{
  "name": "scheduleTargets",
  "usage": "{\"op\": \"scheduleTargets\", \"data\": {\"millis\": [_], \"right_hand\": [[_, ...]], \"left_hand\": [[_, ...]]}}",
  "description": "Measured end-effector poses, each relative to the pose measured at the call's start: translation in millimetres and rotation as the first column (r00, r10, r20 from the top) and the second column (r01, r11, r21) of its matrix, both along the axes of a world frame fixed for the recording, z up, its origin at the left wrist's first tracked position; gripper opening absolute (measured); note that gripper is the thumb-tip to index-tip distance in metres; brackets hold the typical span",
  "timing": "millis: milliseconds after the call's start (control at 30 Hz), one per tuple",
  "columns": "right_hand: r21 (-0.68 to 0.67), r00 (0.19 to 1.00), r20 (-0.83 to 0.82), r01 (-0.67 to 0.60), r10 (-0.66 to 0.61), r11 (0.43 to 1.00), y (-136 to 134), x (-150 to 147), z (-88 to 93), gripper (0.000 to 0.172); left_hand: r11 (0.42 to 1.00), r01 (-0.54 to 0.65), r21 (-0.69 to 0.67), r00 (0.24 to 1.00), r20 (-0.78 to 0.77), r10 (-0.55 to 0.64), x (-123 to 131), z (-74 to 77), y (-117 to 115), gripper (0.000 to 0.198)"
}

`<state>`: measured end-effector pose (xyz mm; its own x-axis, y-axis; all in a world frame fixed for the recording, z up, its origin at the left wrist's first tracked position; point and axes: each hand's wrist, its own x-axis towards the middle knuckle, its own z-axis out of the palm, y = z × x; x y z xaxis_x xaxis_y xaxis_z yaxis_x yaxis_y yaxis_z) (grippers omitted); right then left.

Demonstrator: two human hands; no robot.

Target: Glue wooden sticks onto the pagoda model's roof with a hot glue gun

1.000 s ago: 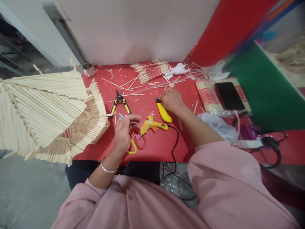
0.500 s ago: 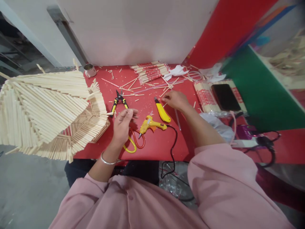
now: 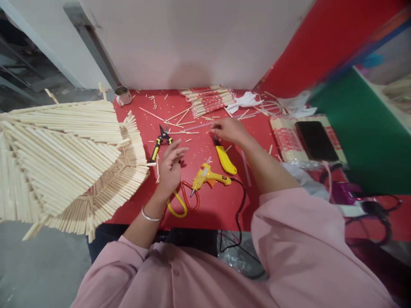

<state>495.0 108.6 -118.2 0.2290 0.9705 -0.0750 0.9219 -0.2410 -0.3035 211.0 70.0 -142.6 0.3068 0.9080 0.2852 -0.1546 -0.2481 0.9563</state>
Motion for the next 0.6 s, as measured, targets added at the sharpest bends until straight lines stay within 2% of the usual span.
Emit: {"op": "scheduleTargets", "data": {"millis": [67,167,267,367,433,500,600], "right_hand": [[0.006,1.0,-0.014,0.01,-0.01,1.0,14,-1,-3.1,0.022],[0.028,0.999,-0.03,0.022,-0.021,0.999,35,-3,-9.6,0.023],[0.054,0.999,-0.045,0.024,-0.021,0.998,55,-7,-14.3,0.023],[0.062,0.998,-0.068,0.017,-0.013,0.998,66,-10,-13.4,0.021],[0.059,0.995,-0.099,-0.008,0.014,0.998,65,-13,-8.9,0.021],[0.049,0.986,-0.15,-0.06,0.067,0.997,57,-20,-1.4,0.025],[0.012,0.935,-0.288,-0.213,0.207,0.977,34,-40,14.7,0.032]], "left_hand": [[0.999,-0.009,0.042,0.999,-0.038,0.011,-2,-0.9,0,0.045],[0.998,-0.028,0.053,0.998,-0.062,0.031,-2,2.0,-2,0.046],[0.999,-0.039,0.012,0.998,-0.04,0.04,0,7.8,-5,0.036],[0.992,-0.051,-0.118,0.998,0.029,0.055,4,12.1,-8,0.019],[0.973,-0.024,-0.23,0.996,0.083,0.044,7,12.9,-10,0.02],[0.947,0.033,-0.32,0.988,0.154,0.017,8,12.3,-10,0.03],[0.927,0.1,-0.361,0.961,0.278,0.004,8,11.2,-9,0.04]]}}
